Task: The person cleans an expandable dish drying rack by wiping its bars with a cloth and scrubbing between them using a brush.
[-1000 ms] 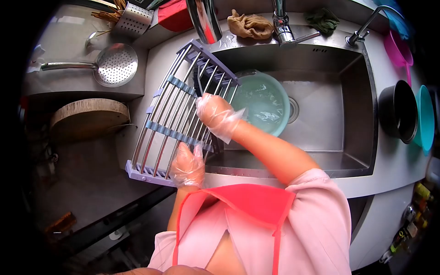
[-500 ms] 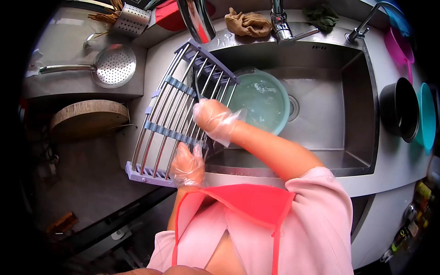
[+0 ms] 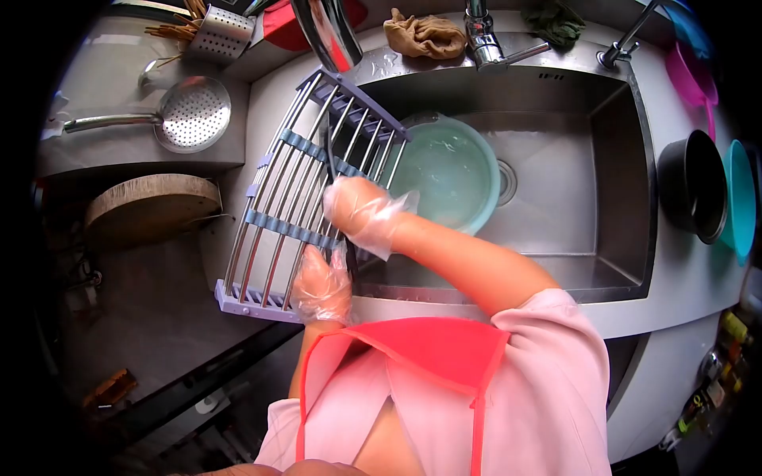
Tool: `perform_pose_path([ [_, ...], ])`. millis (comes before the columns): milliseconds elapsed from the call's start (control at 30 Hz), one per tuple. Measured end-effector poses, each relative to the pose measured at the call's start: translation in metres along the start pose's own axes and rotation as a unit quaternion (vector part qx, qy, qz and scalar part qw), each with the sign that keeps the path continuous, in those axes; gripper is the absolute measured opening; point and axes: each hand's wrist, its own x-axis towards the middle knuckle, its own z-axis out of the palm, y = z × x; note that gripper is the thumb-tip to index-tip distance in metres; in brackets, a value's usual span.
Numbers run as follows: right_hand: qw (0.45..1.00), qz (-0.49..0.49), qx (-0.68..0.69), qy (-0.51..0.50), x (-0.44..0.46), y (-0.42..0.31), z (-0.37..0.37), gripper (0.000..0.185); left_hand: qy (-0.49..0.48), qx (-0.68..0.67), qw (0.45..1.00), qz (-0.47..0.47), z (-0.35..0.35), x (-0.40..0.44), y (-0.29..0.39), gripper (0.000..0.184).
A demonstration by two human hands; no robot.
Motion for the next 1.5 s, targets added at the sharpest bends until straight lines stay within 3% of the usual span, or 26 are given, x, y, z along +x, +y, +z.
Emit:
perform_pose_path([
  [67,1.000,-0.003,0.020,0.004,-0.014,-0.016,0.006,0.018,0.005,-0.005,1.000,0.004,0.001,0.000,0.001,0.029],
  [167,1.000,0.027,-0.004,-0.013,0.015,0.025,-0.002,0.017,-0.009,0.008,1.000,-0.006,-0.001,-0.002,0.000,0.028],
  [233,0.998,-0.053,-0.032,-0.003,-0.001,0.004,-0.006,0.016,0.047,0.000,0.998,0.039,0.000,-0.001,0.000,0.028],
  [300,0.996,-0.079,0.026,0.021,-0.014,-0.010,0.003,0.018,0.040,-0.001,0.999,0.033,0.003,-0.001,-0.001,0.028],
  [333,0.999,0.011,0.036,-0.040,-0.006,-0.009,-0.003,0.019,0.034,0.000,0.999,0.027,0.003,-0.001,-0.002,0.029],
  [367,0.999,-0.042,-0.023,0.007,0.001,0.012,0.001,0.020,0.031,0.003,0.999,0.027,0.002,-0.003,-0.003,0.029],
  [433,0.999,0.015,-0.018,0.049,0.011,0.033,-0.010,0.022,0.012,0.000,1.000,0.024,0.001,-0.001,-0.002,0.029],
  [467,0.988,0.058,0.076,0.120,0.006,0.034,-0.013,0.022,0.031,0.004,0.999,0.042,0.005,-0.001,-0.006,0.029],
  [500,0.988,0.057,0.075,0.119,0.003,0.027,-0.020,0.022,0.031,0.003,0.999,0.041,0.002,-0.001,-0.002,0.029],
  [533,0.940,0.132,0.295,0.112,0.000,0.019,-0.025,0.024,-0.005,0.014,1.000,0.017,-0.005,-0.001,0.003,0.030],
  [567,0.838,0.199,0.497,0.100,-0.004,0.013,-0.026,0.027,-0.041,0.026,0.999,-0.005,-0.008,0.000,0.006,0.030],
  [633,0.955,0.111,0.184,0.204,-0.012,-0.006,-0.011,0.027,-0.017,0.027,0.999,0.009,-0.003,-0.001,0.002,0.030],
  [700,0.966,0.148,0.132,0.164,-0.014,-0.023,0.008,0.029,0.009,0.030,0.999,0.024,-0.001,-0.001,0.002,0.030],
  [733,0.957,0.178,0.161,0.161,-0.008,-0.019,0.004,0.030,0.004,0.022,1.000,0.010,-0.001,-0.001,0.002,0.029],
  [767,0.962,0.080,0.148,0.215,-0.002,-0.007,-0.005,0.028,-0.002,0.015,1.000,-0.004,-0.001,-0.002,0.001,0.029],
  [833,0.948,0.164,0.199,0.188,0.006,-0.011,0.000,0.028,-0.002,0.011,1.000,0.003,-0.003,-0.004,-0.001,0.029],
  [933,0.969,0.146,0.161,0.115,-0.015,-0.030,0.015,0.029,0.011,-0.001,1.000,0.010,0.004,-0.002,-0.003,0.028],
  [1033,0.948,0.165,0.195,0.190,0.009,-0.005,0.005,0.027,0.021,0.009,1.000,0.014,0.003,-0.004,-0.004,0.028],
  [1100,0.958,0.136,0.171,0.187,0.004,-0.009,0.008,0.026,0.008,-0.009,1.000,0.008,0.001,-0.002,-0.001,0.028],
  [1167,0.959,0.191,0.152,0.141,-0.011,-0.025,0.009,0.026,0.019,-0.002,1.000,0.016,0.005,-0.002,-0.004,0.028],
  [1200,0.958,0.180,0.149,0.164,-0.004,-0.014,0.015,0.026,0.031,0.006,0.999,0.026,0.007,-0.003,-0.006,0.029],
  [1233,0.945,0.183,0.218,0.161,0.003,-0.006,0.002,0.026,0.027,0.008,0.999,0.029,0.006,-0.004,-0.006,0.029],
  [1300,0.981,0.040,0.089,0.169,0.005,0.007,0.009,0.028,0.020,0.034,0.999,0.018,0.005,-0.002,-0.002,0.029],
  [1367,0.958,0.191,0.167,0.132,-0.010,-0.029,-0.001,0.027,0.036,0.024,0.998,0.034,0.008,0.000,-0.005,0.029],
  [1433,0.960,0.198,0.150,0.129,-0.004,-0.021,0.003,0.023,0.044,0.023,0.998,0.047,0.008,-0.002,-0.007,0.029],
  [1500,0.973,0.108,0.129,0.160,0.009,-0.001,0.006,0.024,0.016,0.018,1.000,0.010,0.002,-0.003,0.000,0.029],
])
